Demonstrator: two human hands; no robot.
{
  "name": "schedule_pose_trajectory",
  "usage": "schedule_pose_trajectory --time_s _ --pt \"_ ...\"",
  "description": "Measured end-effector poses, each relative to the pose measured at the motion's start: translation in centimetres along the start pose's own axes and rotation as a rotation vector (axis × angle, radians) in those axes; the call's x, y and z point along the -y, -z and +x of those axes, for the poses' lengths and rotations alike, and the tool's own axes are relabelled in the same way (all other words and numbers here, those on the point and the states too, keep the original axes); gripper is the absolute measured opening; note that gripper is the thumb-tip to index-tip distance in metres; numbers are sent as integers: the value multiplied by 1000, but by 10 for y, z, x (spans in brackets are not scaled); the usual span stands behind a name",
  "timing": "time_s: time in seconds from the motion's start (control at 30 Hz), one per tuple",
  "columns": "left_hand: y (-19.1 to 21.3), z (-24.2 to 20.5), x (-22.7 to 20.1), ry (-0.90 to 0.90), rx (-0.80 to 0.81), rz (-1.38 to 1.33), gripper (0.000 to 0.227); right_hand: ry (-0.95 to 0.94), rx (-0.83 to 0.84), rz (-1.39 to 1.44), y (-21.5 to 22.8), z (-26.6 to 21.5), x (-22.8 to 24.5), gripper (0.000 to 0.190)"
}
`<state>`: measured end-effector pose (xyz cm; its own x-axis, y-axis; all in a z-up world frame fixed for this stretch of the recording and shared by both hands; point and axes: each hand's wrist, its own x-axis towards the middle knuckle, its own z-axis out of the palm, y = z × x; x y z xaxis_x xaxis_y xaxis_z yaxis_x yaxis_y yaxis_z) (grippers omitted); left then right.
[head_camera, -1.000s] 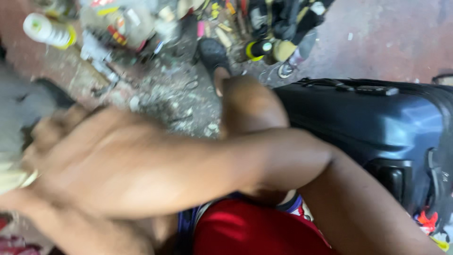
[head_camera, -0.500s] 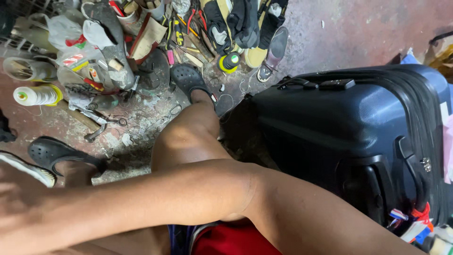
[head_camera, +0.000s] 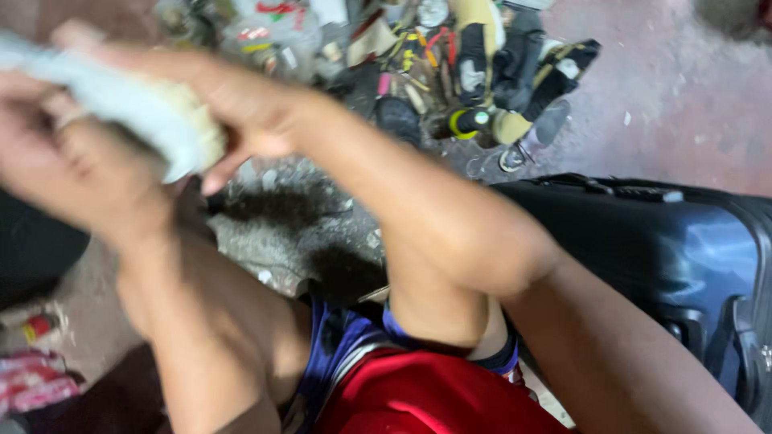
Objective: The person cleans a white shoe sole by hand, using a cloth to wipe the surface and a small tool to scrape debris from the tread. The person repeatedly rubs and scrapes different areas of the sole, then wipes the surface again.
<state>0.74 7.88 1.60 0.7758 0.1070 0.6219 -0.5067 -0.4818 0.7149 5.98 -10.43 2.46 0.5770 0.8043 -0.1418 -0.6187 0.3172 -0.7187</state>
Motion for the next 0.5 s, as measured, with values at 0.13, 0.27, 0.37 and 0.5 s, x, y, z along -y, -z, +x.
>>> schedule_pose_trajectory --time_s 0.13,0.27,0.37,0.5 --pt "-35 -24 12 10 -43 99 21 -31 95 102 32 -14 5 70" --pt "-35 -26 -4 84 -62 8 12 -85 63 -2 43 -8 1 60" --pt "-42 -27 -14 112 -55 -7 13 -140 23 87 47 -2 -6 56" --pt "-33 -30 -14 171 -58 25 13 -39 -12 167 43 13 -20 53"
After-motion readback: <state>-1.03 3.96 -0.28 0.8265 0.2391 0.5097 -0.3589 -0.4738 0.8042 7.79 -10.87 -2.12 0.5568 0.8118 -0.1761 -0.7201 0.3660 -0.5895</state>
